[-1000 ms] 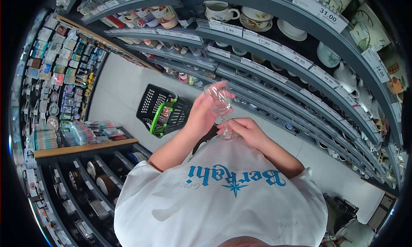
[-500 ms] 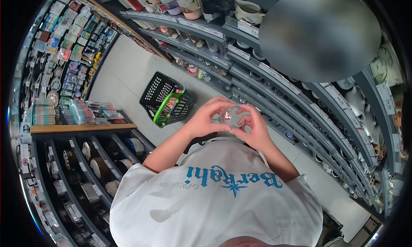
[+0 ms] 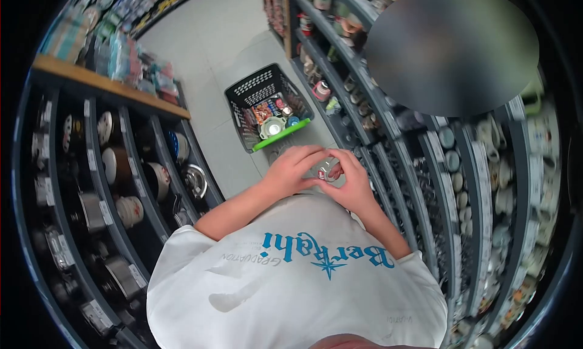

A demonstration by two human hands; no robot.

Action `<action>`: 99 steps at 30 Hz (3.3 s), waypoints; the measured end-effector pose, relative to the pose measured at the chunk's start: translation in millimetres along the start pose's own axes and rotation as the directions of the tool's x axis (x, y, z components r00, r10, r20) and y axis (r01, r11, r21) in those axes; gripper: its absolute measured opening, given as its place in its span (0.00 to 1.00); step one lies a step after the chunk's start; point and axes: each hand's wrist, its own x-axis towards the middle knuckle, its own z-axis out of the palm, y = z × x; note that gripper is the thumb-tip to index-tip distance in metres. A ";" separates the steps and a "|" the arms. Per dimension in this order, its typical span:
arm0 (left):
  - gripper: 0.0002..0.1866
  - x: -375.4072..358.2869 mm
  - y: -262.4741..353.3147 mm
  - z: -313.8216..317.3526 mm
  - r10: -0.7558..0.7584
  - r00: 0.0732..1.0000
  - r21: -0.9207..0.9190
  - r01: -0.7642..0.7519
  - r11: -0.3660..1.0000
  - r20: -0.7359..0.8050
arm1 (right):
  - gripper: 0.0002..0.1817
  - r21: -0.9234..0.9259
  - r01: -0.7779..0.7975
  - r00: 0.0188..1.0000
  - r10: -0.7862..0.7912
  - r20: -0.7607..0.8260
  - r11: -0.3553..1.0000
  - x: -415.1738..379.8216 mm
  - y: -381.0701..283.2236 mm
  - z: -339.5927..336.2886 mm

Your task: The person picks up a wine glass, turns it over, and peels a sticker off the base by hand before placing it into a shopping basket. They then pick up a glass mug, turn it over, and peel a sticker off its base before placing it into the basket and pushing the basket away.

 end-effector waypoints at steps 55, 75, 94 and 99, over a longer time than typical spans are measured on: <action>0.19 -173.0 -391.0 80.4 -0.915 0.030 -0.190 0.975 0.116 -0.403 | 0.13 -0.633 0.440 0.598 0.318 0.736 0.638 230.0 474.7 372.6; 0.19 -171.8 -388.4 78.7 -0.914 0.004 -0.255 0.960 0.118 -0.406 | 0.29 -0.798 0.253 0.733 0.430 0.527 0.547 350.0 525.0 393.6; 0.18 -170.0 -389.2 75.3 -0.914 0.030 -0.283 0.946 0.157 -0.405 | 0.24 -0.795 0.303 0.526 0.604 0.599 0.525 322.8 584.4 431.7; 0.18 -168.3 -388.7 72.7 -0.913 0.027 -0.288 0.945 0.156 -0.407 | 0.23 -0.811 0.277 0.545 0.611 0.574 0.515 320.2 581.3 436.5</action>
